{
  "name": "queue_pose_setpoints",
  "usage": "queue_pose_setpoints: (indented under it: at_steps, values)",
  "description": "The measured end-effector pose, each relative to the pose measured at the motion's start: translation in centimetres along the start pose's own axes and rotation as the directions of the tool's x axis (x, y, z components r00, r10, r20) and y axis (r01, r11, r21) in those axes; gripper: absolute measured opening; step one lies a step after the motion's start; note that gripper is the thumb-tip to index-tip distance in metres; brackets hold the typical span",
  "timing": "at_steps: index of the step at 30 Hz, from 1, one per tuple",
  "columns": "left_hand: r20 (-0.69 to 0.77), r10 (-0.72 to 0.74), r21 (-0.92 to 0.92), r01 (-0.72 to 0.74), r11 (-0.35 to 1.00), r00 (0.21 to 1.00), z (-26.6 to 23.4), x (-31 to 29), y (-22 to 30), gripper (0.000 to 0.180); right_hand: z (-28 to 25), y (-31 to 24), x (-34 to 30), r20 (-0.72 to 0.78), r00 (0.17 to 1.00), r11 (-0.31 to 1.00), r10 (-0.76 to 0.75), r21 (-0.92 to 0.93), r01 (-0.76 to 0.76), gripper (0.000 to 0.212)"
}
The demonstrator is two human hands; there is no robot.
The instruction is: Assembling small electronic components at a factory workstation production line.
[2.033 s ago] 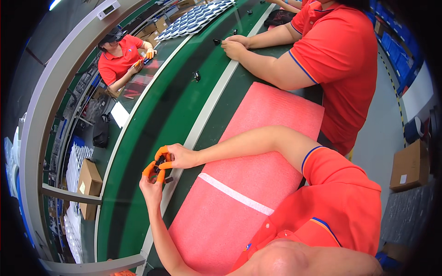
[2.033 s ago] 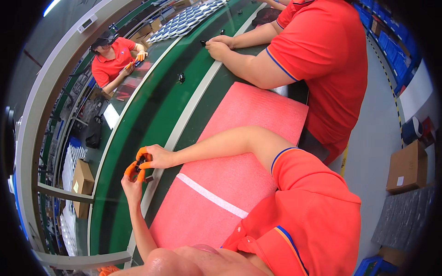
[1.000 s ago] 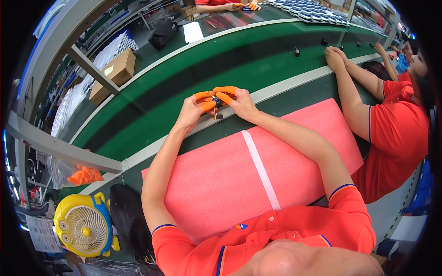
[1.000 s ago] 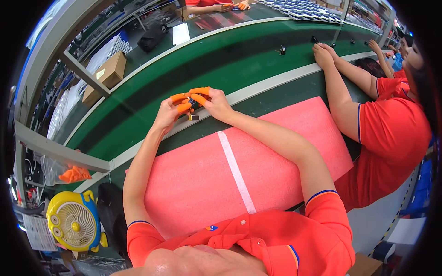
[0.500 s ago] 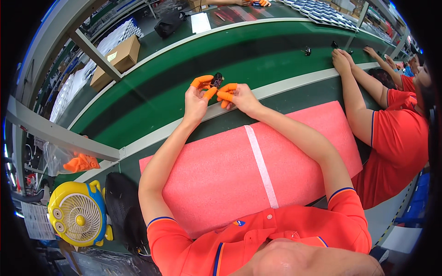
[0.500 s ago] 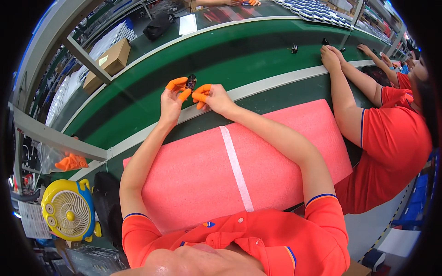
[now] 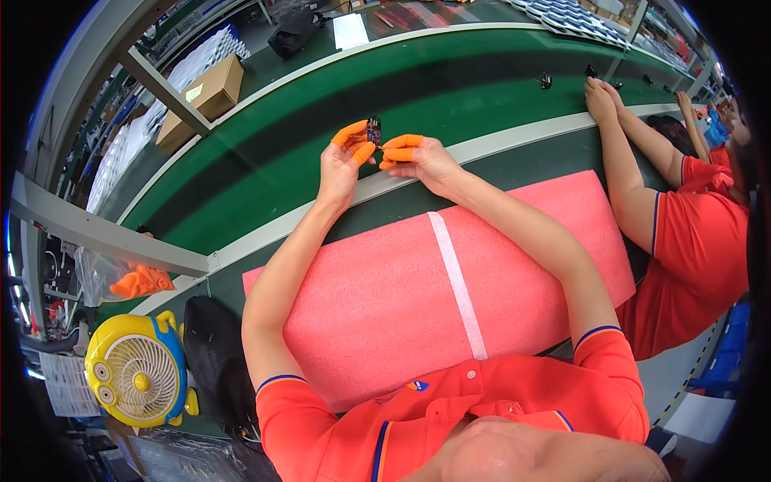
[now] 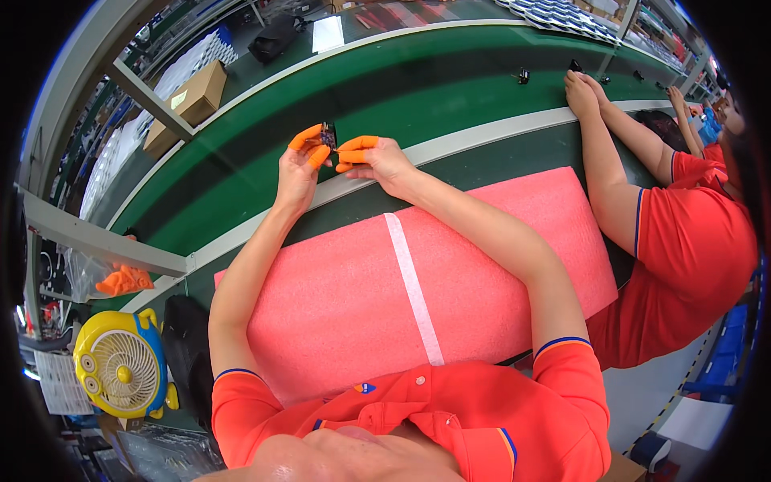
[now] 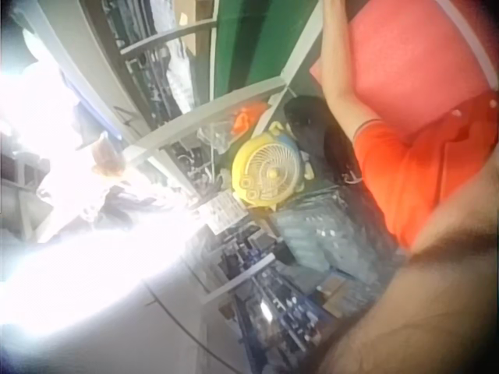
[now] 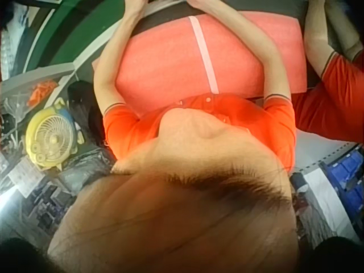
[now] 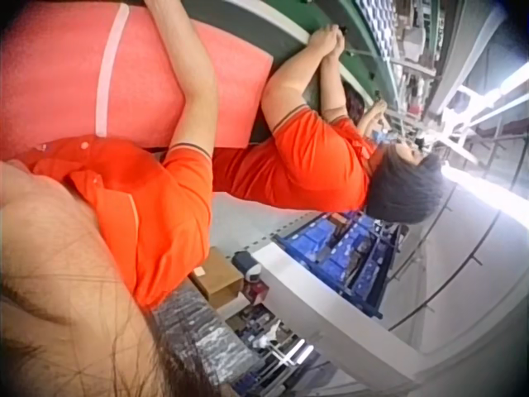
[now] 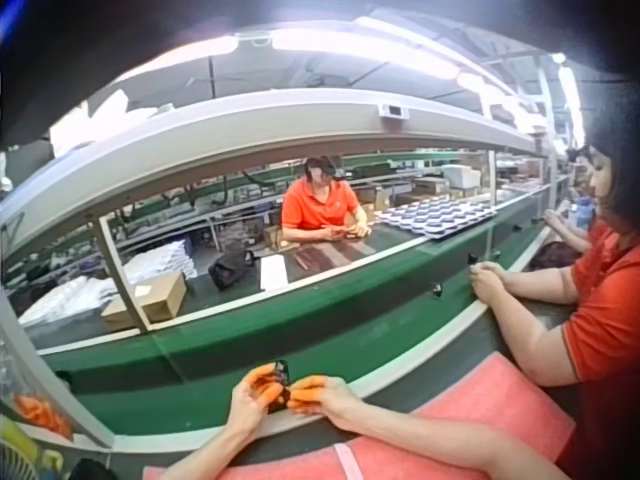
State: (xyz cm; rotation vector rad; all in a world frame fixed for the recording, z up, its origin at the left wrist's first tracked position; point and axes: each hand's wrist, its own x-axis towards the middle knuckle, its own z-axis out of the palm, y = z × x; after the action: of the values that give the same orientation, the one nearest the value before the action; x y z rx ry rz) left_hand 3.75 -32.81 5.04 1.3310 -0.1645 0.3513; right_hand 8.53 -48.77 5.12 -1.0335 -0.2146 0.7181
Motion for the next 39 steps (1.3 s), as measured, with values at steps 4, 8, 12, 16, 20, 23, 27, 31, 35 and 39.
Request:
queue_pose_setpoints:
  at_steps: [4, 8, 12, 16, 20, 23, 27, 31, 35, 39]
  values:
    - [0.017, -0.094, -0.108, 0.095, 0.990, 0.995, -0.3, -0.1, 0.0, 0.029, 0.1, -0.1, 0.2, 0.040, 0.952, 0.880, -0.304, -0.370, 0.297, 0.013]
    - [0.082, -0.227, -0.184, 0.239, 0.953, 0.970, -0.4, -0.2, 0.7, 0.026, 0.2, -0.3, 0.3, 0.071, 0.891, 0.653, -0.449, -0.654, 0.381, 0.010]
    - [0.119, -0.312, -0.182, 0.329, 0.927, 0.943, -0.3, -0.4, 1.5, 0.025, 0.4, -0.4, -0.4, 0.172, 0.784, 0.475, -0.596, -0.712, 0.518, 0.010]
    - [0.124, -0.311, -0.224, 0.332, 0.916, 0.942, -0.5, 0.1, 1.1, 0.025, 0.7, -0.9, -0.7, 0.095, 0.870, 0.594, -0.485, -0.694, 0.407, 0.009]
    - [0.109, -0.303, -0.250, 0.321, 0.913, 0.947, -0.8, 0.2, 0.6, 0.025, 0.6, -0.9, -0.6, 0.134, 0.866, 0.578, -0.481, -0.695, 0.428, 0.009]
    - [0.118, -0.296, -0.229, 0.316, 0.921, 0.948, -0.3, -0.1, 0.7, 0.025, 0.9, -0.9, -0.7, 0.121, 0.818, 0.463, -0.563, -0.773, 0.434, 0.010]
    - [0.156, -0.303, -0.202, 0.331, 0.922, 0.940, -0.4, -0.4, 0.7, 0.025, 1.1, -1.3, -1.2, 0.058, 0.871, 0.470, -0.488, -0.823, 0.319, 0.012]
    - [0.184, -0.351, -0.287, 0.392, 0.874, 0.918, -1.0, 0.0, 0.4, 0.026, 0.5, -0.8, -0.9, 0.224, 0.756, 0.432, -0.615, -0.706, 0.561, 0.012]
    - [0.184, -0.335, -0.387, 0.381, 0.840, 0.924, -1.2, 0.1, 0.3, 0.026, -0.3, -0.8, -0.7, 0.653, 0.442, -0.260, -0.616, -0.698, 0.668, 0.010]
    - [0.185, -0.318, -0.408, 0.367, 0.836, 0.930, -1.2, -0.1, 0.1, 0.025, 0.0, -1.2, -0.8, 0.299, 0.817, 0.458, -0.492, -0.709, 0.536, 0.011]
